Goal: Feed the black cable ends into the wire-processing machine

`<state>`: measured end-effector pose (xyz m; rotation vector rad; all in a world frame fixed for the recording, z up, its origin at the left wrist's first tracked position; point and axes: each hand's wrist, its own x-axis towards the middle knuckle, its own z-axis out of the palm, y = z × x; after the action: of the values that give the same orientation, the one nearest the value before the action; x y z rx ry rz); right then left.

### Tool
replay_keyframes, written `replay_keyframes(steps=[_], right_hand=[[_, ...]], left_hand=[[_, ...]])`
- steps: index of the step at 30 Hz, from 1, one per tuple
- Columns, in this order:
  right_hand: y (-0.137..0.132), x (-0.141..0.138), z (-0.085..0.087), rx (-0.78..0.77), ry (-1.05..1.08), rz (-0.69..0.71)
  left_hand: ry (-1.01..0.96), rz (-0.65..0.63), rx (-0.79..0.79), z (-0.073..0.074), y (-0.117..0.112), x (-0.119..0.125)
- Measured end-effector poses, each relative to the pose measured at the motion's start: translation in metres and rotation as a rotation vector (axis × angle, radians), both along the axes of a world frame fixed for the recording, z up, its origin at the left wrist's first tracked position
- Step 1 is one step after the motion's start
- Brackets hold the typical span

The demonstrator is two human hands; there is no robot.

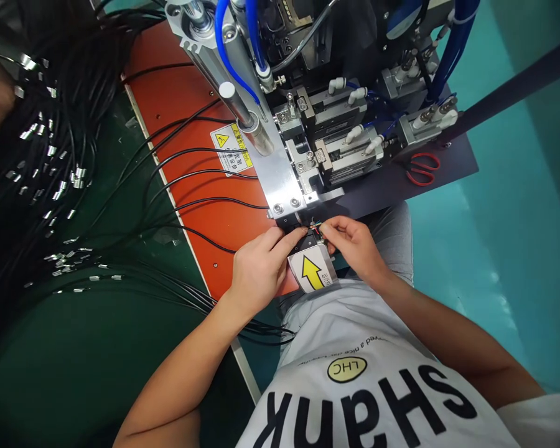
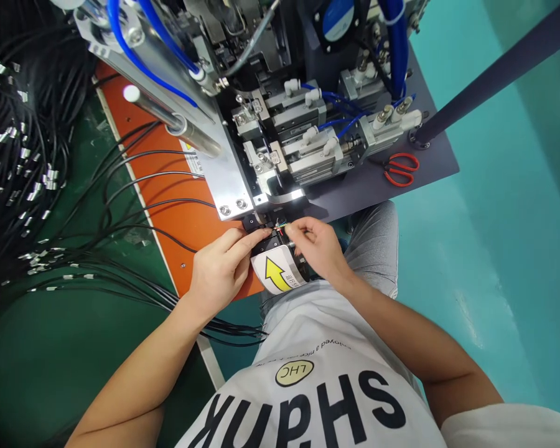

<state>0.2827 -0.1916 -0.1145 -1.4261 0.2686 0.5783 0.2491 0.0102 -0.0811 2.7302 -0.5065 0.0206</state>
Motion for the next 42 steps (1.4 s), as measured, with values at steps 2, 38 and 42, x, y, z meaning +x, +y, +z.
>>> replay_keyframes(steps=[2, 38, 42], right_hand=[[0.001, -0.006, 0.003, -0.029, -0.019, 0.046], [0.01, 0.011, 0.014, -0.448, -0.497, 0.073], [0.009, 0.016, 0.002, -0.185, -0.155, 0.094]], left_hand=[[0.004, 0.001, -0.01, 0.0, 0.0, 0.0], [-0.083, -0.084, 0.158, -0.002, 0.006, -0.001], [-0.075, -0.09, 0.102, -0.002, 0.007, 0.001]])
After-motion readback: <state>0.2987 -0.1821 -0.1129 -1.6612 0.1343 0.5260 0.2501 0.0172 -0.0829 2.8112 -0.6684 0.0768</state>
